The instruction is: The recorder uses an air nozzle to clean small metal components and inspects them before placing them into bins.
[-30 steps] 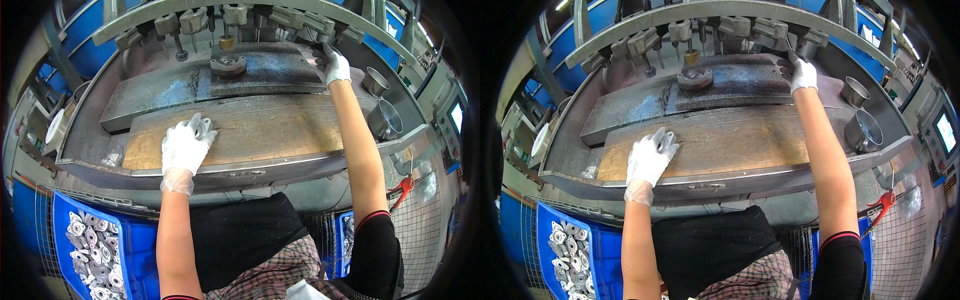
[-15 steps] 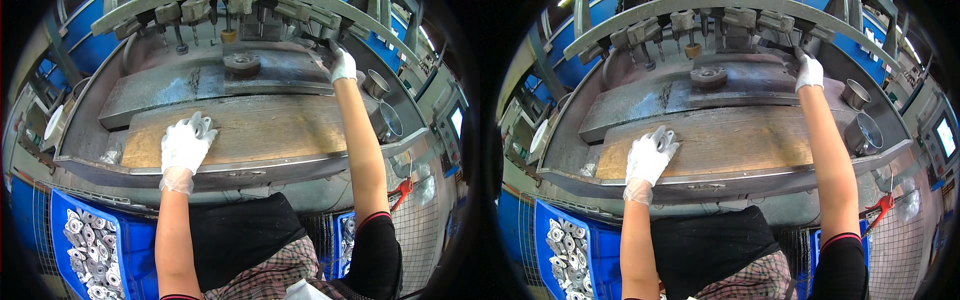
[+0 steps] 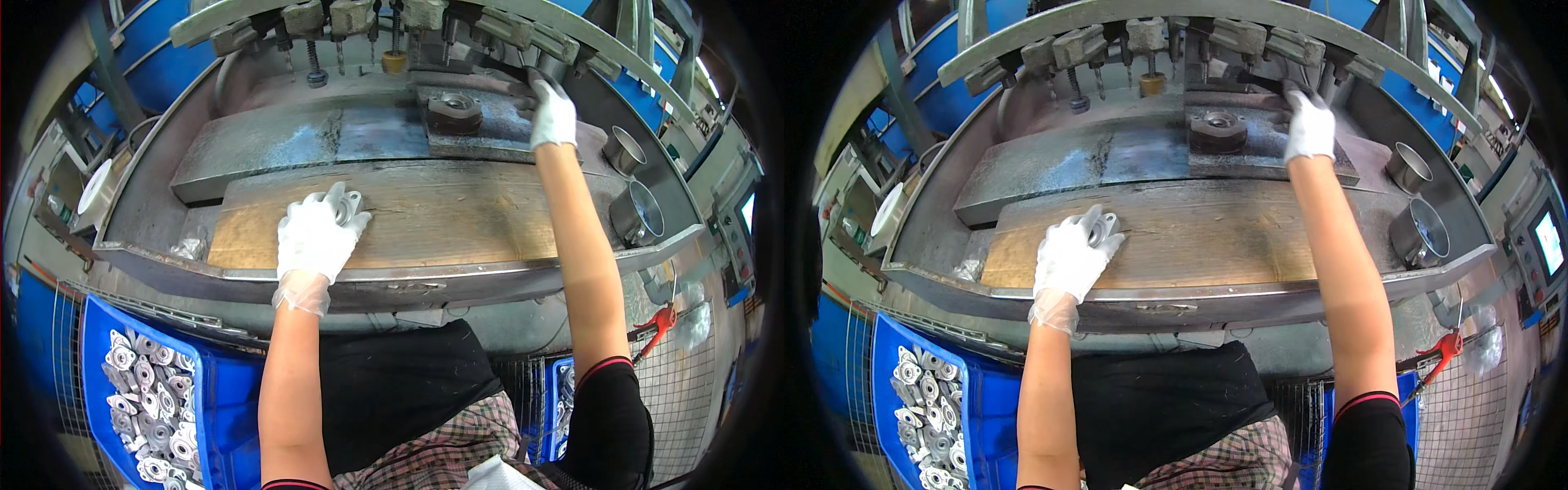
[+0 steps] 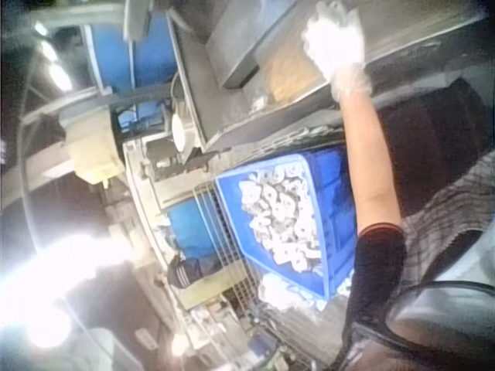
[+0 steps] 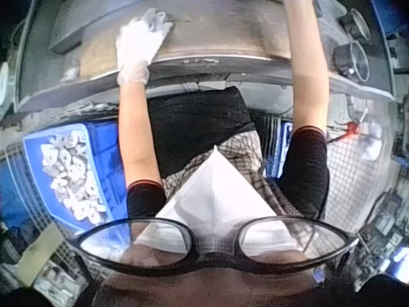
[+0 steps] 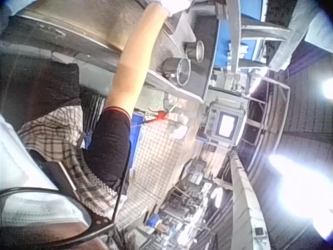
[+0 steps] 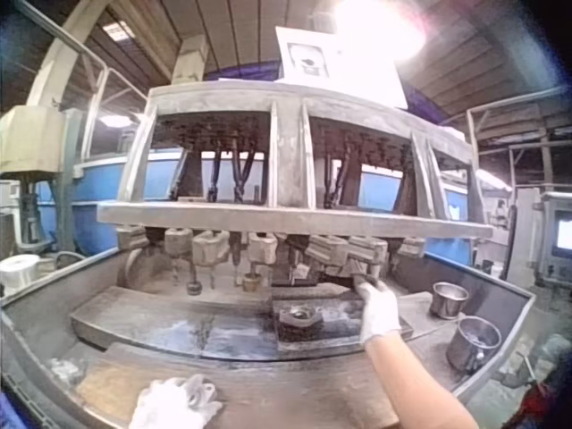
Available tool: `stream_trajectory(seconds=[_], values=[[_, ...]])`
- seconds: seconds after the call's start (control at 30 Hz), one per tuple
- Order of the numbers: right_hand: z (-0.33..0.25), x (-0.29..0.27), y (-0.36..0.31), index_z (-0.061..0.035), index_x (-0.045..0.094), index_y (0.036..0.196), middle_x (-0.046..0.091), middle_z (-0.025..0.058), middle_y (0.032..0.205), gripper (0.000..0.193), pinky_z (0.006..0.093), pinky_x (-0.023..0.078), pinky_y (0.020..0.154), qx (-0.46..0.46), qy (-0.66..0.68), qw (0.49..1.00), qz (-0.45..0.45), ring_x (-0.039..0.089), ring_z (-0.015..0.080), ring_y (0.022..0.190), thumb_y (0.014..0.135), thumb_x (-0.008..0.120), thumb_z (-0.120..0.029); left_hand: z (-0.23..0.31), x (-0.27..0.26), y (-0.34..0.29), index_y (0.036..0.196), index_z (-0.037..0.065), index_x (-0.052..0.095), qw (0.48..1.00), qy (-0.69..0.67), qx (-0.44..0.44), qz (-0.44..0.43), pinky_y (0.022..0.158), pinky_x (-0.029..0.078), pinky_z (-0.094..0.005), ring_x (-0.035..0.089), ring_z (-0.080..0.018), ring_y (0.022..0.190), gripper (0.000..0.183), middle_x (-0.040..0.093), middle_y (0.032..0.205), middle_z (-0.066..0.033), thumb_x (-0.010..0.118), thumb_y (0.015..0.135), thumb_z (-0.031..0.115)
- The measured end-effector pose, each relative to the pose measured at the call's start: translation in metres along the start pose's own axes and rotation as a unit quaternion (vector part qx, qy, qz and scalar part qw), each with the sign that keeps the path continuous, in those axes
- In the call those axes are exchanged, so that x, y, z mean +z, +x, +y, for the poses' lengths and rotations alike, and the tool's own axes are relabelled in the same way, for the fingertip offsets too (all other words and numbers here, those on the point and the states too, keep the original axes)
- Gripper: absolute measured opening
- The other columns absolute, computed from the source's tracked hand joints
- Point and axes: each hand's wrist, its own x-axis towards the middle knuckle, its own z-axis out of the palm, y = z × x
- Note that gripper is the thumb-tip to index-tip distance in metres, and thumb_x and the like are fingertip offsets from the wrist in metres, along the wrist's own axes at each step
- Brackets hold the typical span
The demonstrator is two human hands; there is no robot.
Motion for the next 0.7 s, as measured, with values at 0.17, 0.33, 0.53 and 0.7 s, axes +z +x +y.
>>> stream_trajectory(seconds=[0.17,0.33,0.53,0.7], values=[[0.015,0.002,0.001,-0.0040,0.060,0.118,0.068,0.0112,0.086,0.033,0.0240,0.046,0.053,0.021,0.042,0.999,0.011,0.058,0.0132,0.060,0.091,0.057,-0.022,-0.003,0.008,0.002,0.129,0.012,0.055,1.000,-0.005,0.011,0.013,0.095,0.043,-0.0445,0.055,-0.0353,0.111,0.060,0.061,0.117,-0.0149,0.060,0.083,0.050],[0.004,-0.012,-0.042,-0.0058,0.056,0.116,0.066,0.0084,0.082,0.029,0.0222,0.041,0.049,0.049,0.041,0.997,-0.054,0.052,0.0100,0.055,0.094,0.056,-0.025,-0.010,0.006,-0.002,0.130,0.012,0.055,1.000,0.013,0.000,0.028,0.096,0.043,-0.0439,0.055,-0.0348,0.110,0.060,0.061,0.117,-0.0143,0.060,0.083,0.050],[0.022,0.044,-0.039,0.0066,0.055,0.114,0.065,0.0120,0.079,0.038,0.0288,0.046,0.053,0.052,-0.049,0.997,-0.001,0.059,0.0163,0.057,0.089,0.061,-0.021,-0.012,0.013,0.003,0.131,0.013,0.054,0.999,0.003,0.019,0.033,0.096,0.044,-0.0435,0.056,-0.0338,0.110,0.060,0.061,0.118,-0.0134,0.059,0.084,0.050],[0.031,0.044,-0.049,0.0006,0.060,0.104,0.065,0.0117,0.086,0.028,0.0308,0.045,0.051,0.104,-0.014,0.994,-0.007,0.059,0.0171,0.059,0.088,0.062,-0.022,-0.011,0.009,0.002,0.130,0.012,0.055,1.000,0.003,0.020,0.017,0.092,0.045,-0.0437,0.056,-0.0329,0.109,0.060,0.062,0.116,-0.0129,0.060,0.083,0.050]])
